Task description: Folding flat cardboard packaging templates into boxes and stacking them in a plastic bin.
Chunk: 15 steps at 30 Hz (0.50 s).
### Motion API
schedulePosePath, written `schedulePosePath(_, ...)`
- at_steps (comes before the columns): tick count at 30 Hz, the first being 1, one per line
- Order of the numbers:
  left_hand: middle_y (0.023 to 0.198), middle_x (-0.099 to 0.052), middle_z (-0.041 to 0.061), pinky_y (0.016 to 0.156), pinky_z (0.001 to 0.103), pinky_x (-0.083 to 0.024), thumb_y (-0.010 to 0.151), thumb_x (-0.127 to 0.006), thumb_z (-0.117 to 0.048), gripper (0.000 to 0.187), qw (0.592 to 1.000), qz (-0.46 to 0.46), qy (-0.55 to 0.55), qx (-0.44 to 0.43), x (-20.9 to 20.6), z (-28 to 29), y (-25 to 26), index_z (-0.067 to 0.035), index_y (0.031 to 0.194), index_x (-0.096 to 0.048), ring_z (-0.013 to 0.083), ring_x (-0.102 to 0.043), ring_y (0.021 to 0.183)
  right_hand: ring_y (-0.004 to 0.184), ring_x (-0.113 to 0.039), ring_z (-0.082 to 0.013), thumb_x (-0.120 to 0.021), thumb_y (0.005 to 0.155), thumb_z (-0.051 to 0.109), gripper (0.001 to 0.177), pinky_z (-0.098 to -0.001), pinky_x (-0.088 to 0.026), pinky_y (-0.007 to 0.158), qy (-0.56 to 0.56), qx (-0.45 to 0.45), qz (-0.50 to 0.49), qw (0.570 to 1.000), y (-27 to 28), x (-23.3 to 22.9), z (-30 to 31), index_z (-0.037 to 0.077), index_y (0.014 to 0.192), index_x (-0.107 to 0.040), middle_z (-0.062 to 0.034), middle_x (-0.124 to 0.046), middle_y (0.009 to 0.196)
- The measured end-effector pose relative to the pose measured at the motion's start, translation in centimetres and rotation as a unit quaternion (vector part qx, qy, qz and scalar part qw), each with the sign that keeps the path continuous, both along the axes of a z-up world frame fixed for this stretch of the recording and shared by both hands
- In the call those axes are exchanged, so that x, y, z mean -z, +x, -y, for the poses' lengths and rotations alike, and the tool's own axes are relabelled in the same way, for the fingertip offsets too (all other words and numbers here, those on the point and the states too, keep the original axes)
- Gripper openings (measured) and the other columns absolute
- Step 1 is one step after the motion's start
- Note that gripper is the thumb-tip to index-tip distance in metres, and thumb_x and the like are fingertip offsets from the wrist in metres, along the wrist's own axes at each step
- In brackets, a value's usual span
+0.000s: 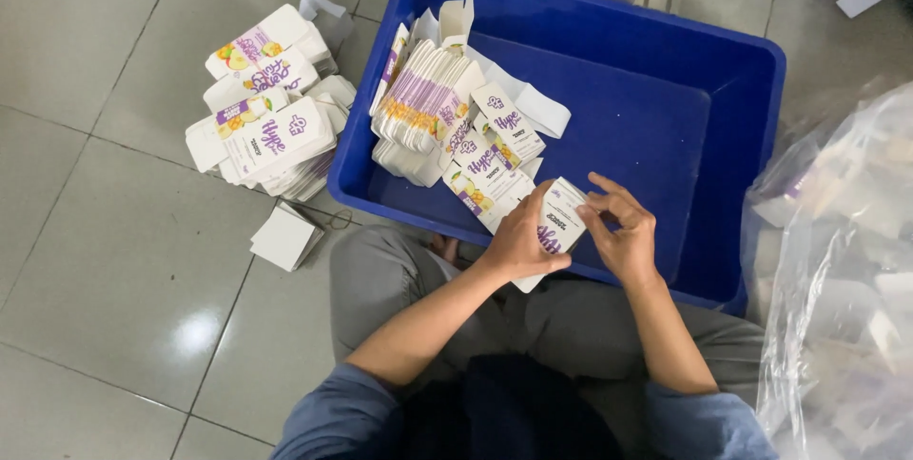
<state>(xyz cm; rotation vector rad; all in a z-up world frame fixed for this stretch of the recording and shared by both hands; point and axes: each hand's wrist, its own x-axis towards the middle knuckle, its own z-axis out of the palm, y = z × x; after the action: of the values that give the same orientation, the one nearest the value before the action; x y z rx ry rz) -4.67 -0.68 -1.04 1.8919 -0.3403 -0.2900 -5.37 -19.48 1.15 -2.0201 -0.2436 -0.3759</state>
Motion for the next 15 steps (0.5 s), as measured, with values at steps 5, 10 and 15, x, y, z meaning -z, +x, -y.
schedulePosePath(5,0.126,-0.052,0.033,0.094,0.069,-0.049,0.06,-0.077,-0.028,0.113,1.0,0.002,-0.01,0.004,-1.9,0.6,0.0,-0.001,0.157,-0.028,0.0586,-0.059,0.117,0.107,-0.071,-0.0399,-0.076,0.092,-0.002,0.004,-0.0447,-0.059,0.085,0.112,0.038,-0.059,0.991,0.0,1.1,0.3,0.001,0.091,-0.074,-0.0238,-0.073,0.118)
schedulePosePath(10,0.125,-0.062,0.026,0.087,0.051,-0.059,0.089,-0.076,-0.036,0.099,0.957,-0.187,-0.221,0.035,3.3,1.7,0.9,-0.022,0.167,-0.017,0.0453,-0.069,0.102,0.082,-0.07,-0.0136,-0.066,0.098,0.01,0.012,-0.0272,-0.058,0.069,0.278,0.119,-0.23,0.925,0.8,1.5,2.0,0.01,0.086,-0.068,-0.0098,-0.074,0.1)
schedulePosePath(15,0.109,-0.069,0.014,0.072,0.041,-0.064,0.08,-0.085,-0.034,0.079,0.929,-0.246,-0.271,-0.058,2.2,1.1,2.1,-0.026,0.148,-0.045,0.0314,-0.072,0.093,0.079,-0.067,-0.0195,-0.055,0.107,0.034,0.03,-0.0306,-0.057,0.062,0.211,0.106,-0.239,0.942,0.7,2.6,0.7,0.011,0.12,-0.069,-0.0131,-0.07,0.101)
